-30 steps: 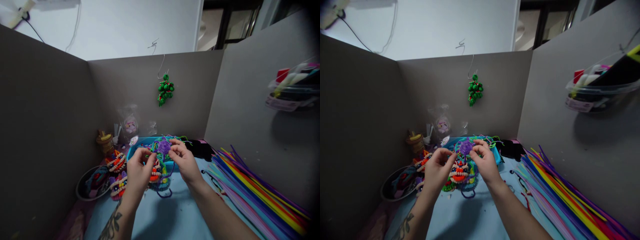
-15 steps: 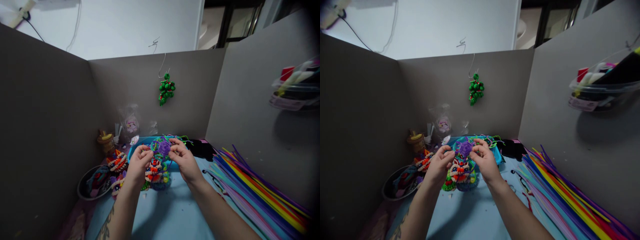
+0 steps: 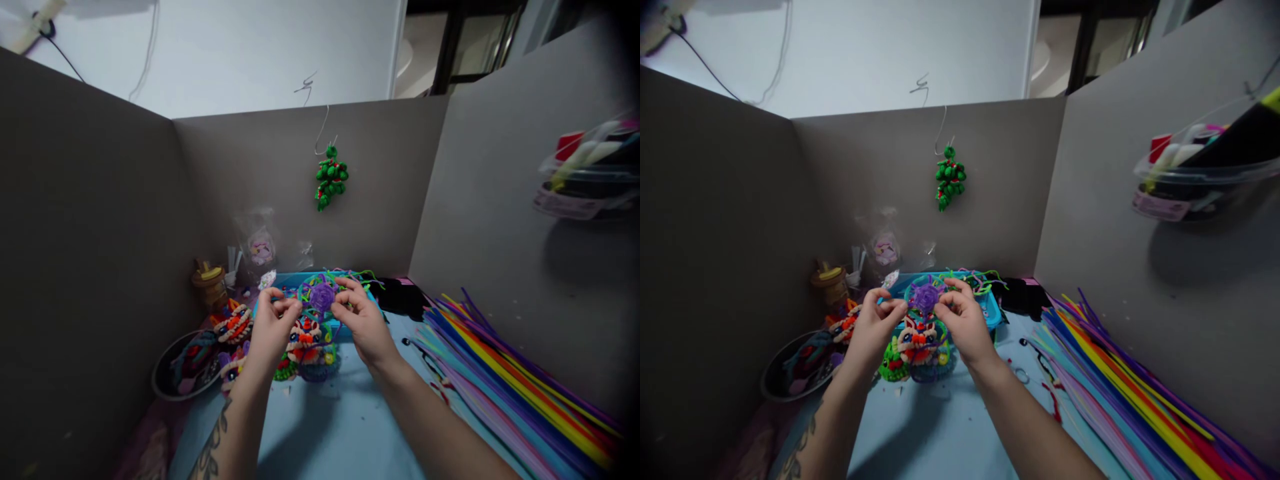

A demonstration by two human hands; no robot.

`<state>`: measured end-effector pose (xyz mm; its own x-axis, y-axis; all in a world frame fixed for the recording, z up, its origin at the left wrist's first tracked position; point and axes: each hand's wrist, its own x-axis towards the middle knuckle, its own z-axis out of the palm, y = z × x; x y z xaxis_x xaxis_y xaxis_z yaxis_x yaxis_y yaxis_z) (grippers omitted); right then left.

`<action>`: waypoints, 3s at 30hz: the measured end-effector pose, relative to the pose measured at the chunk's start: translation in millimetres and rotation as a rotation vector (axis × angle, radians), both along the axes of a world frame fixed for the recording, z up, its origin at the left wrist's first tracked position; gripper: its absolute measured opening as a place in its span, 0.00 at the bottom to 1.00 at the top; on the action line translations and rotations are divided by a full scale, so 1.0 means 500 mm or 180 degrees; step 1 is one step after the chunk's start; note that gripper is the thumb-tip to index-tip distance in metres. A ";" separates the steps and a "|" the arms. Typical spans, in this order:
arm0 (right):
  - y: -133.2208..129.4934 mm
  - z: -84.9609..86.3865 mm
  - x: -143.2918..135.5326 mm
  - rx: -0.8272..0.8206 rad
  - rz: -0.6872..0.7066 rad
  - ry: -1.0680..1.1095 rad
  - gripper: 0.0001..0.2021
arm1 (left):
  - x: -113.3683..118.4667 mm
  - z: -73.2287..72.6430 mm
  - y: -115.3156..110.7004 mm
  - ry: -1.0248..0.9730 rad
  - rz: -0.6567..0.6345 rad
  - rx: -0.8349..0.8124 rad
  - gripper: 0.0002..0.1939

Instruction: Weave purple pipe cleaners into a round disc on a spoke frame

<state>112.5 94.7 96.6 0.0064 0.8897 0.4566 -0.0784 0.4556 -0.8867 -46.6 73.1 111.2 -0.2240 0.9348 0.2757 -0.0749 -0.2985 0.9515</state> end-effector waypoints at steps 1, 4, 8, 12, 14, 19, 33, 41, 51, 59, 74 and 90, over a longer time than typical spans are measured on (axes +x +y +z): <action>0.000 -0.001 -0.001 -0.0002 -0.0022 0.0016 0.08 | 0.003 -0.001 -0.001 0.0079 0.0048 0.0008 0.18; 0.001 -0.003 -0.003 -0.0001 -0.0093 0.0053 0.08 | 0.016 -0.001 -0.011 0.0385 0.0415 0.0354 0.18; 0.001 0.004 0.004 -0.0032 -0.0139 0.0142 0.09 | 0.027 0.005 -0.039 0.1144 0.0921 0.0828 0.11; 0.000 0.012 0.010 -0.0061 -0.0249 0.0187 0.10 | 0.034 0.013 -0.059 0.1548 0.1195 0.1115 0.11; -0.001 0.010 0.008 -0.0047 -0.0221 0.0154 0.10 | 0.039 0.014 -0.061 0.1597 0.0833 0.1010 0.15; -0.006 -0.004 -0.002 0.0021 -0.0026 -0.0171 0.08 | 0.045 0.008 -0.051 0.1604 0.0393 0.0733 0.18; -0.015 0.023 0.008 0.0157 0.0401 -0.0905 0.04 | 0.022 0.017 -0.037 0.1130 0.0253 0.0331 0.10; -0.017 0.026 0.011 0.0480 0.0105 -0.1128 0.04 | 0.006 0.016 -0.033 0.1077 0.0187 0.0199 0.13; -0.013 0.023 0.013 0.0473 0.0043 -0.1101 0.05 | 0.012 0.023 -0.035 0.1037 0.0213 0.0141 0.10; 0.031 0.017 0.047 0.0478 -0.0426 -0.1307 0.13 | -0.024 0.035 -0.039 0.1055 0.0743 0.0252 0.13; 0.358 -0.181 0.243 -0.2668 -0.2935 -0.2750 0.17 | -0.044 0.085 -0.096 0.1394 0.1055 0.0882 0.09; 0.415 -0.251 0.267 -0.2911 -0.2996 -0.3310 0.29 | -0.055 0.080 -0.090 0.1917 0.1067 0.1165 0.07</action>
<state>246.2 302.3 -29.1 0.7045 0.7094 -0.0226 0.6549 -0.6620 -0.3644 -74.1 28.0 151.0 -0.1924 0.6696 0.7174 0.5731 -0.5167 0.6360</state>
